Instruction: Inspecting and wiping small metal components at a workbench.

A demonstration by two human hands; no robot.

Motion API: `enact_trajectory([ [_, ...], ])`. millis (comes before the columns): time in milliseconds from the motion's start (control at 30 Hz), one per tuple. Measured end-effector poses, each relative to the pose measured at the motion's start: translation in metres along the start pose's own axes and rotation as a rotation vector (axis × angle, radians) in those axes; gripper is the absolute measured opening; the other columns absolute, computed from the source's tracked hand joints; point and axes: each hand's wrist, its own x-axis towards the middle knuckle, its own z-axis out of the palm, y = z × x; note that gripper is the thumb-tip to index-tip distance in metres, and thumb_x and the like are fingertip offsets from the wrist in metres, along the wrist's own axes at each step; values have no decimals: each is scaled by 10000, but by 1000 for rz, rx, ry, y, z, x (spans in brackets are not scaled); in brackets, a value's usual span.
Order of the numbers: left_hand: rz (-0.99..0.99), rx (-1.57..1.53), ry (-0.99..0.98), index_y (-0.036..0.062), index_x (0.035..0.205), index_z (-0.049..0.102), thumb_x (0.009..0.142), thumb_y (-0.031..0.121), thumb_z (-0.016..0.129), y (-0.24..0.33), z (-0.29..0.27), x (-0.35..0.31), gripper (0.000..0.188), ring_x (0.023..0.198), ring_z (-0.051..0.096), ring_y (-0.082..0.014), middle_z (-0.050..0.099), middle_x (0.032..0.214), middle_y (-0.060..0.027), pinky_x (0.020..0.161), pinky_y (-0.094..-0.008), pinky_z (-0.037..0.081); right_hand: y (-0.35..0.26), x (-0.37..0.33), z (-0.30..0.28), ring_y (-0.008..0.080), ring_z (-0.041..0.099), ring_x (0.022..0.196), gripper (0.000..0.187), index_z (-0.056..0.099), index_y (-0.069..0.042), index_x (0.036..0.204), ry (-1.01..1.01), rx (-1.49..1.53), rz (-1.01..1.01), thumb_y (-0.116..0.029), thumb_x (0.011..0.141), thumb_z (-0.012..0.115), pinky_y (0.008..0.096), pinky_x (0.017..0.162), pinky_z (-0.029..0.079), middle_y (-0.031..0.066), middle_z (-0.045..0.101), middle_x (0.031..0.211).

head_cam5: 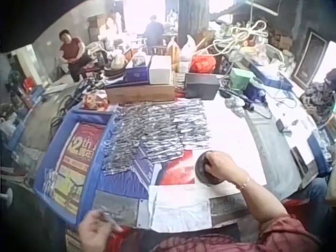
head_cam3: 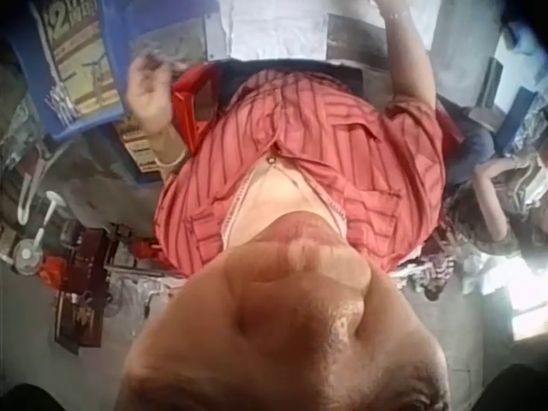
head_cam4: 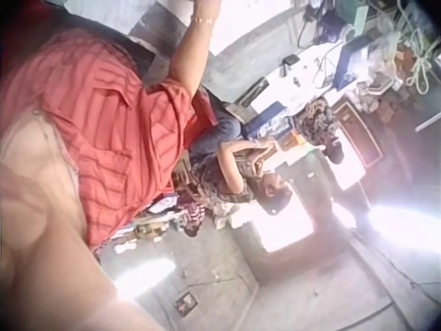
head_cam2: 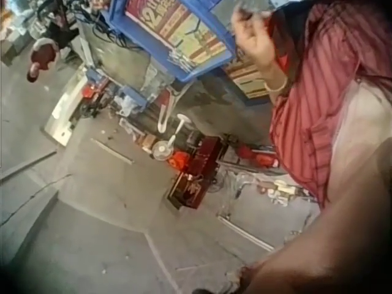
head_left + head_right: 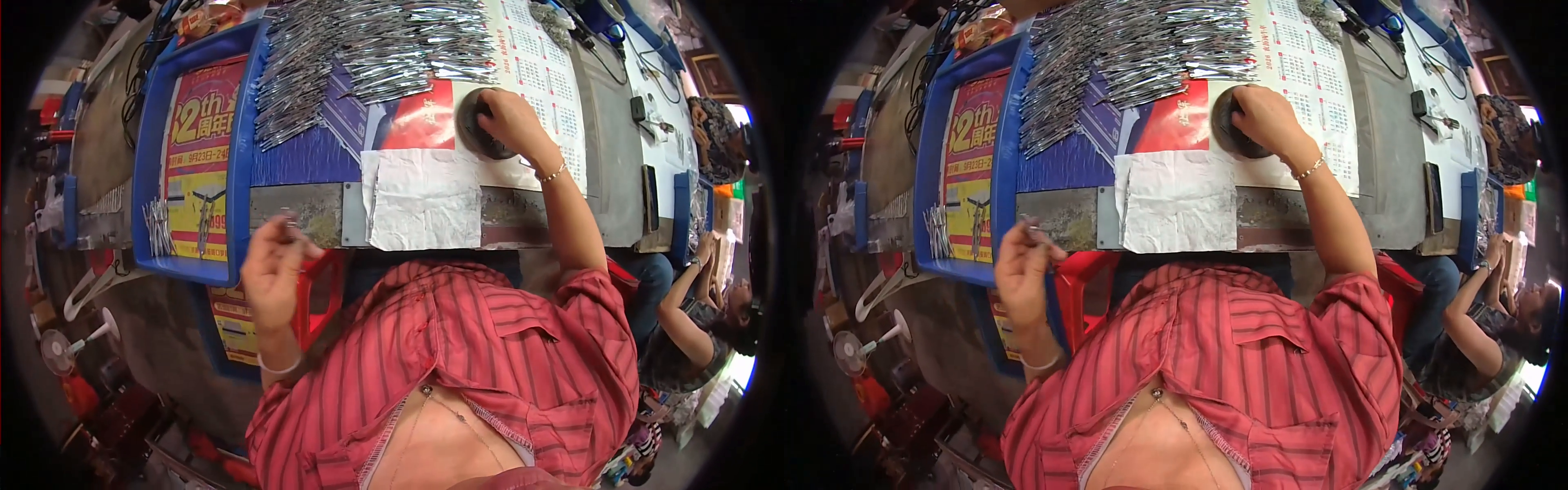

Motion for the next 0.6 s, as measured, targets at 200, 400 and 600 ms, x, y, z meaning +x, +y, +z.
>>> enact_trajectory([
  [200,-82,-215,-180,-46,1264,431,924,-12,493,-19,28,-4,347,783,589,-123,567,926,-82,722,-240,483,11,7,-4,352,597,749,200,576,16,865,-56,172,-41,-121,725,619,395,693,482,213,597,782],
  [400,-108,-255,-292,-60,1250,442,955,62,475,-26,40,4,321,760,579,-112,565,898,-66,694,-233,478,33,-14,-14,96,565,637,62,569,-10,878,11,1474,328,-60,847,588,219,586,452,25,577,719],
  [600,-167,-327,-399,-56,1258,434,981,124,441,-21,60,7,330,741,567,-97,569,842,-58,661,-216,458,33,-36,-5,108,571,656,72,567,-57,939,31,1939,266,-35,871,574,241,606,466,26,601,773],
])
